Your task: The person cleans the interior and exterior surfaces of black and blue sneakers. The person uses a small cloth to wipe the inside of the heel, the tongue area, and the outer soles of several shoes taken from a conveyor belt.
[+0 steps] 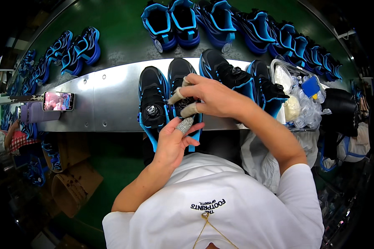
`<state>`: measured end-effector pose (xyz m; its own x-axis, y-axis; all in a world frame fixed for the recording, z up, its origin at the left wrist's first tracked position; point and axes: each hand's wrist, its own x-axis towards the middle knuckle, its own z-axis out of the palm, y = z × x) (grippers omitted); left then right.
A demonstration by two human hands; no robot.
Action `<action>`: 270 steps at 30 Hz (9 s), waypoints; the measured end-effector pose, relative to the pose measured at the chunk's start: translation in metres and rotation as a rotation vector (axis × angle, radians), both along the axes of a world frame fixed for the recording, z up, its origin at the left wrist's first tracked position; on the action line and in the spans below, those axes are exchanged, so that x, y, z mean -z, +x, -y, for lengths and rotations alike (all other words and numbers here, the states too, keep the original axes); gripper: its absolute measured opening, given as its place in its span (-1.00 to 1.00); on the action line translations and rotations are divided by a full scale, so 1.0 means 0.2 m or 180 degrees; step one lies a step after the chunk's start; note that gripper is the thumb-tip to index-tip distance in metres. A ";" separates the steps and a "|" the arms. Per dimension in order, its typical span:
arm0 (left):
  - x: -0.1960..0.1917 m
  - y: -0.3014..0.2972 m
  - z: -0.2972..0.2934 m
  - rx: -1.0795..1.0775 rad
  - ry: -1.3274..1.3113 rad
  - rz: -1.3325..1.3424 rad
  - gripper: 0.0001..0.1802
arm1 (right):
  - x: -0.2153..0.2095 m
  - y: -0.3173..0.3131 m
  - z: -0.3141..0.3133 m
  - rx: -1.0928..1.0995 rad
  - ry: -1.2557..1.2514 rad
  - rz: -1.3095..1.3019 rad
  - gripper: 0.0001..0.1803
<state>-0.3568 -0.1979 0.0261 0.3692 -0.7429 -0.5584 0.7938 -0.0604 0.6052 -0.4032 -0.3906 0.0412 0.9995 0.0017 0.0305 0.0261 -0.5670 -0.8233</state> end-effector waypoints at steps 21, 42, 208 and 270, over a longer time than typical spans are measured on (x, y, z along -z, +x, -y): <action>-0.28 0.29 -0.09 0.1257 0.0652 0.4659 -0.58 | 0.05 0.00 -0.12 0.0866 -0.0171 0.0204 -0.64; -0.06 0.50 -0.07 0.1526 0.0948 0.4299 -0.52 | 0.35 0.67 -0.14 0.0215 -0.0900 -0.0429 -0.50; 0.07 0.46 -0.10 0.0332 0.0504 0.7066 -0.67 | 0.07 -0.09 -0.52 0.1224 -0.1391 0.0865 -0.54; -0.18 0.46 -0.05 0.0589 0.0348 0.5781 -0.69 | 0.01 -0.11 -0.16 0.0563 -0.0164 -0.0009 -0.62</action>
<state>-0.2642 -0.1877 0.0615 0.4305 -0.8318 0.3505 -0.7861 -0.1547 0.5985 -0.4246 -0.3594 0.0383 0.9845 -0.1727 0.0323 -0.0799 -0.6040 -0.7930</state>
